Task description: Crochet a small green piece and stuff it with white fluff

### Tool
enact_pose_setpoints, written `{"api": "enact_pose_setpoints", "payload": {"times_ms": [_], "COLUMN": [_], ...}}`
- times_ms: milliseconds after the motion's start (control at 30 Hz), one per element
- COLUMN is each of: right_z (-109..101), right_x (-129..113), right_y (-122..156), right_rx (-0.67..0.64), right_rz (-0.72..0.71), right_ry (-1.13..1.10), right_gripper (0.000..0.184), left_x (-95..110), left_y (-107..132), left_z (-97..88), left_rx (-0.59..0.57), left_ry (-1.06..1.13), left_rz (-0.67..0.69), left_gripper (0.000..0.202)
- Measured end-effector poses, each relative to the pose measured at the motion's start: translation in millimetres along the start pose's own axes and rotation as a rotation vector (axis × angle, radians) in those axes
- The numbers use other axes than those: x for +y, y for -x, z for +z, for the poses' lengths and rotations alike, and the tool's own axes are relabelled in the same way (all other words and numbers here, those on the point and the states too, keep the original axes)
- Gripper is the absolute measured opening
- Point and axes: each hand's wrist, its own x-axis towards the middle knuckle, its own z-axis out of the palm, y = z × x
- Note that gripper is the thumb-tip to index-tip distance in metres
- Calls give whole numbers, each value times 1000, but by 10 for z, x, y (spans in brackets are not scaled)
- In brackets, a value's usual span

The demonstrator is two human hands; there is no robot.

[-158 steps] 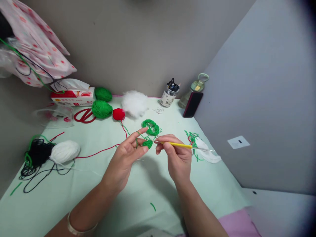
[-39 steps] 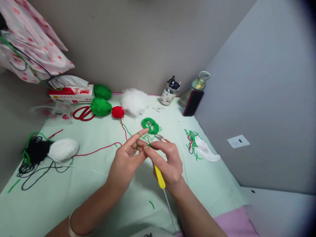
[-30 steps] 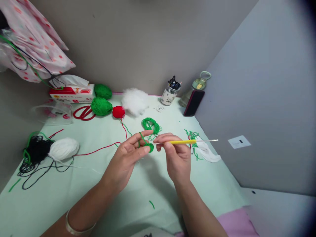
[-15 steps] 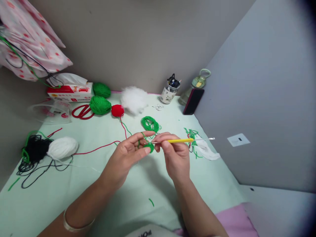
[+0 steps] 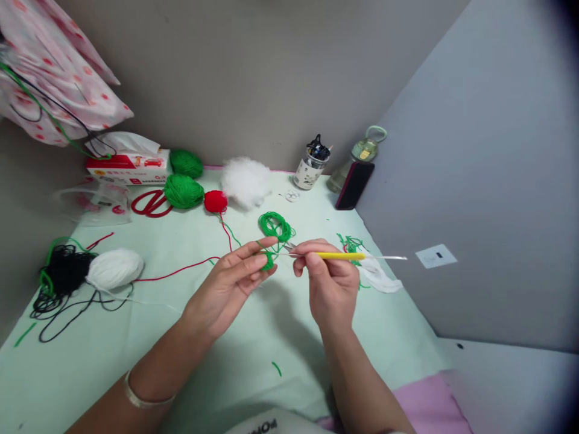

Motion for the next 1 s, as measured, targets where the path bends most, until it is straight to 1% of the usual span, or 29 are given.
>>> {"api": "enact_pose_setpoints", "payload": {"times_ms": [67,133,233,367,433,500,567,633,700,833,933,1000], "right_z": [11,32,37,2,-9,-12,-13,-16,-19,-5,25,38], "right_x": [-5,1,23,49,50,38,17,-9,-33,-45,0,40], "right_y": [-29,-29,-8,-4,-10,-10,0,18,38,65,97,121], "right_rx": [-48,-79,-55,-32,-31,-37,-52,-68,-87,-137,-157,-122], "right_rz": [72,58,62,170,196,188,154,97,-5,-314,-508,-613], "right_ry": [-101,-86,-49,-172,-216,-222,-183,-97,21,250,476,627], "right_gripper": [16,14,12,14,15,16,17,18,18,23,26,29], "left_x": [-1,-13,-22,-4,1,-3,-9,-8,0,12,-11,-32], "left_y": [9,26,42,37,34,35,40,46,55,80,92,86], "left_z": [1,15,29,10,-8,-27,-42,-49,-42,6,45,53], "left_rx": [11,12,13,26,27,17,15,36,77,157,204,186], "left_ry": [-87,-186,-282,-317,-324,-338,-377,-444,-518,-627,-608,-494], "left_rz": [53,102,147,166,161,159,172,209,267,340,361,315], "left_gripper": [32,36,30,27,28,29,29,29,30,32,35,44]}}
